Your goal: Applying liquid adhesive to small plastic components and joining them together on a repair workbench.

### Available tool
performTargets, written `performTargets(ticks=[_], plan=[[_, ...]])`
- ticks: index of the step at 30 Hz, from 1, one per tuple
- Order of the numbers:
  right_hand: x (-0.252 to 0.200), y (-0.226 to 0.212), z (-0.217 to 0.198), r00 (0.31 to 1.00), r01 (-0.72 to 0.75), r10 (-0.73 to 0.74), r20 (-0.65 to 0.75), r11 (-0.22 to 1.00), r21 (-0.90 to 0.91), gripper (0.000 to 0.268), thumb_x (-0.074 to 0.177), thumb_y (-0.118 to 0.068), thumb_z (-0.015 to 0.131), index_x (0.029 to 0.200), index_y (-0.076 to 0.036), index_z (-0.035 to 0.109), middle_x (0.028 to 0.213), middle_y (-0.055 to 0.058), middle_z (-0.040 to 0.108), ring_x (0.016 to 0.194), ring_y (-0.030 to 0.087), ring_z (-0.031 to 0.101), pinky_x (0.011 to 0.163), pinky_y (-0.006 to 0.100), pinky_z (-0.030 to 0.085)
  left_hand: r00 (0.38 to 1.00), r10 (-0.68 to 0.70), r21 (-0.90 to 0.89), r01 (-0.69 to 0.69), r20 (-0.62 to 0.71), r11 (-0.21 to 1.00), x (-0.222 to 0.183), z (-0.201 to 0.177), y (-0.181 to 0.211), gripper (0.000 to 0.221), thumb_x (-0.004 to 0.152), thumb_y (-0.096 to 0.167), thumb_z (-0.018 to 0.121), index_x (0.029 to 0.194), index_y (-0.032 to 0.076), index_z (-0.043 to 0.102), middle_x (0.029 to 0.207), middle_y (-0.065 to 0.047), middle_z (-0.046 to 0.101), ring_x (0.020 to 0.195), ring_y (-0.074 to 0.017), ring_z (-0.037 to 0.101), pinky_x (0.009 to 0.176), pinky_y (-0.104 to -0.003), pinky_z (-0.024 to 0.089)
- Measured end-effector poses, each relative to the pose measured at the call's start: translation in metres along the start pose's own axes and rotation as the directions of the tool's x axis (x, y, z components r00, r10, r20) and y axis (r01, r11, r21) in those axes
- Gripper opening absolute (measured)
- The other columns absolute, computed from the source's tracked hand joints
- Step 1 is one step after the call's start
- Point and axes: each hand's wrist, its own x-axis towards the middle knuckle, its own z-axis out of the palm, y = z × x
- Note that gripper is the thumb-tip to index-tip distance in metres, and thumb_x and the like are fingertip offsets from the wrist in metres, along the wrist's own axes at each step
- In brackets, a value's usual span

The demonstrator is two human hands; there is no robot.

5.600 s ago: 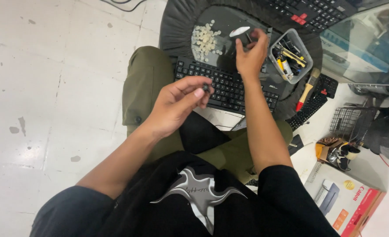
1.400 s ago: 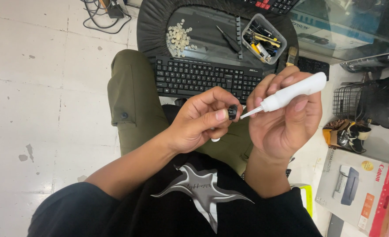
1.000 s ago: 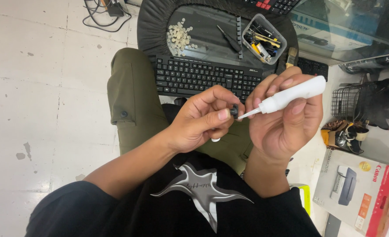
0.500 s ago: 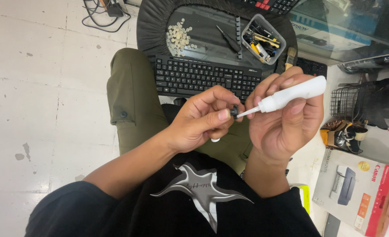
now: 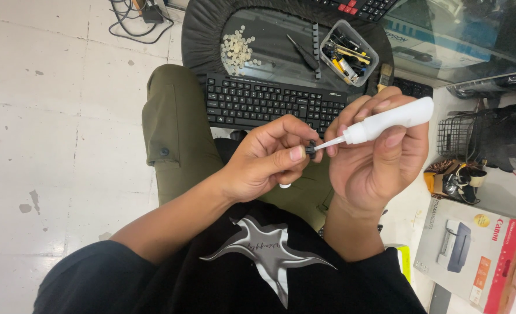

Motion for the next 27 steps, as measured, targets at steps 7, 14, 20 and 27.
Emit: performTargets(ticks=[7, 14, 20, 27], plan=[[0.0010, -0.0015, 0.0034, 1.000, -0.002, 0.002, -0.019, 1.000, -0.012, 0.033, 0.107, -0.038, 0.067, 0.112, -0.008, 0.055, 0.101, 0.006, 0.050, 0.075, 0.019, 0.054, 0.050, 0.029, 0.049, 1.000, -0.003, -0.015, 0.003, -0.001, 1.000, 0.0005, 0.0000, -0.0003, 0.020, 0.109, 0.014, 0.062, 0.127, 0.006, 0.058, 0.101, -0.019, 0.060, 0.067, -0.0112, 0.039, 0.056, -0.022, 0.034], [-0.0015, -0.0015, -0.0004, 1.000, 0.007, -0.007, -0.005, 0.999, -0.033, 0.033, 0.107, -0.038, 0.065, 0.112, -0.008, 0.054, 0.101, 0.007, 0.049, 0.074, 0.019, 0.054, 0.051, 0.031, 0.048, 1.000, -0.003, -0.029, 0.003, -0.006, 1.000, 0.0013, 0.0002, -0.0013, 0.020, 0.108, 0.015, 0.063, 0.127, 0.007, 0.059, 0.108, -0.020, 0.062, 0.065, -0.0105, 0.038, 0.056, -0.021, 0.033], [-0.0040, -0.0006, -0.0035, 1.000, 0.009, -0.009, -0.001, 1.000, -0.014, 0.032, 0.107, -0.037, 0.067, 0.113, -0.008, 0.055, 0.101, 0.007, 0.049, 0.073, 0.020, 0.053, 0.052, 0.031, 0.047, 1.000, -0.007, -0.027, 0.007, -0.005, 1.000, 0.0007, 0.0005, -0.0005, 0.020, 0.109, 0.015, 0.063, 0.128, 0.008, 0.060, 0.110, -0.017, 0.062, 0.066, -0.0112, 0.038, 0.056, -0.021, 0.034], [-0.0032, -0.0010, -0.0038, 1.000, 0.012, -0.012, -0.001, 1.000, -0.020, 0.031, 0.107, -0.037, 0.067, 0.112, -0.009, 0.055, 0.100, 0.007, 0.050, 0.075, 0.019, 0.054, 0.054, 0.031, 0.049, 1.000, -0.009, -0.017, 0.009, -0.006, 1.000, 0.0011, 0.0015, 0.0009, 0.020, 0.109, 0.015, 0.063, 0.127, 0.008, 0.059, 0.109, -0.018, 0.061, 0.065, -0.0110, 0.037, 0.056, -0.021, 0.034]])
